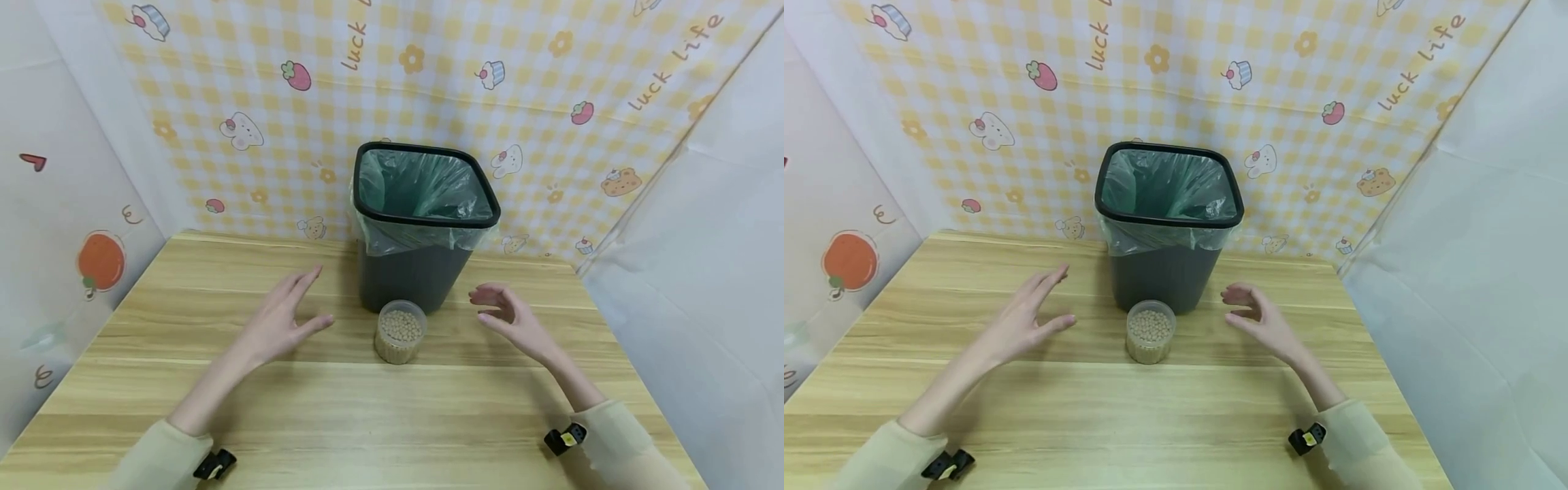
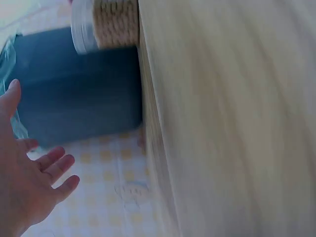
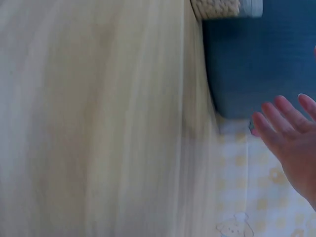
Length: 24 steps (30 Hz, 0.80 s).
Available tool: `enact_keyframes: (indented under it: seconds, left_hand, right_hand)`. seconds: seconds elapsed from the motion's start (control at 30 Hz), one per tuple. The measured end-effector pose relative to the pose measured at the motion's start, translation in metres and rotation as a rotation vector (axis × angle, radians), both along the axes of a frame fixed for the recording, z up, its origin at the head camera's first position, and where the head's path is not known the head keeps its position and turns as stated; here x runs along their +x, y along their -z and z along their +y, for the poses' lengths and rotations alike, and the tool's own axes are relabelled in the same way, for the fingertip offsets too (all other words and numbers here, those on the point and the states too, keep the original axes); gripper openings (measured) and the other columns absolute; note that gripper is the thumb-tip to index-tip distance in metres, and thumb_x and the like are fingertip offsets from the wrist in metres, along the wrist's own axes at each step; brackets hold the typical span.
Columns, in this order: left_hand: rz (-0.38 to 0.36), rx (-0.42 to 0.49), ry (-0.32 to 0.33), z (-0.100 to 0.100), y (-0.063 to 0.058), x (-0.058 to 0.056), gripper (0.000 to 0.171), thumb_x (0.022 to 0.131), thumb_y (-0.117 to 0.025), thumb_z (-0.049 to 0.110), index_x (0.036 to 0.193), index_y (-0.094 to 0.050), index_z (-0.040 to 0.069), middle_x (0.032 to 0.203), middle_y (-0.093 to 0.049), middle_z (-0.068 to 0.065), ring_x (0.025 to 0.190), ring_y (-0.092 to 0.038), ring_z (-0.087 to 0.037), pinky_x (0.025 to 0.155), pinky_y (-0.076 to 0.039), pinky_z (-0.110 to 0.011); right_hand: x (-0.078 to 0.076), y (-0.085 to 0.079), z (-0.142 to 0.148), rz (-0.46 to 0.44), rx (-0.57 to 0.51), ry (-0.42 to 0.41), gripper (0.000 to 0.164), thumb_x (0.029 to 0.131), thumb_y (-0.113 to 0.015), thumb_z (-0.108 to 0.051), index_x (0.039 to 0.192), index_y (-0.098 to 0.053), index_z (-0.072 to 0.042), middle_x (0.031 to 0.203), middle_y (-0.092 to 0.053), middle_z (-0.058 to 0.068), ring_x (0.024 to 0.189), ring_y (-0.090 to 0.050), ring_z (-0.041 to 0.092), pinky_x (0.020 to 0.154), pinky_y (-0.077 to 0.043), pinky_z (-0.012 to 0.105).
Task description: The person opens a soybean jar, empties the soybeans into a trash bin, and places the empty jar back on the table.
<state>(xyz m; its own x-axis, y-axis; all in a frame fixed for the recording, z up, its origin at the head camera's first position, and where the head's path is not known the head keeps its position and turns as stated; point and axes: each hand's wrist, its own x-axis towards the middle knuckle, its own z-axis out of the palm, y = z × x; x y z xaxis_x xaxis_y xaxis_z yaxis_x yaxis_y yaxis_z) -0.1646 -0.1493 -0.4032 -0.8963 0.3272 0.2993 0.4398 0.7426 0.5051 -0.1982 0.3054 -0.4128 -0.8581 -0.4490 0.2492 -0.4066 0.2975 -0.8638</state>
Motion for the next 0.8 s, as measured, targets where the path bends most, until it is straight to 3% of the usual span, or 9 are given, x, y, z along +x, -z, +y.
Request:
enact_keyframes:
  seconds: [0.23, 0.53, 0.8]
  left_hand:
    - [-0.025, 0.043, 0.035, 0.021, 0.0, 0.009, 0.089, 0.094, -0.07, 0.052, 0.165, -0.022, 0.026, 0.154, -0.048, -0.016, 0.14, -0.049, -0.043, 0.107, -0.044, -0.068]
    - [-0.043, 0.075, 0.074, 0.034, 0.003, 0.011, 0.09, 0.093, -0.07, 0.054, 0.164, -0.024, 0.026, 0.157, -0.046, -0.018, 0.144, -0.046, -0.044, 0.111, -0.041, -0.068]
    - [-0.061, 0.076, 0.112, 0.054, 0.005, 0.011, 0.091, 0.09, -0.072, 0.056, 0.163, -0.028, 0.022, 0.161, -0.044, -0.016, 0.147, -0.042, -0.044, 0.113, -0.04, -0.066]
  right_hand:
    - [0.005, 0.004, -0.026, -0.087, -0.002, -0.095, 0.055, 0.098, -0.066, -0.002, 0.148, -0.042, -0.003, 0.143, -0.052, 0.035, 0.131, -0.061, 0.03, 0.104, -0.054, 0.048]
    - [0.007, 0.013, -0.054, -0.116, 0.042, -0.16, 0.065, 0.095, -0.071, -0.005, 0.151, -0.038, 0.004, 0.148, -0.052, 0.028, 0.134, -0.054, 0.048, 0.104, -0.052, 0.055]
    - [0.009, 0.02, -0.075, -0.181, 0.132, -0.144, 0.075, 0.091, -0.078, -0.012, 0.153, -0.038, -0.002, 0.147, -0.054, 0.023, 0.133, -0.056, 0.042, 0.108, -0.051, 0.052]
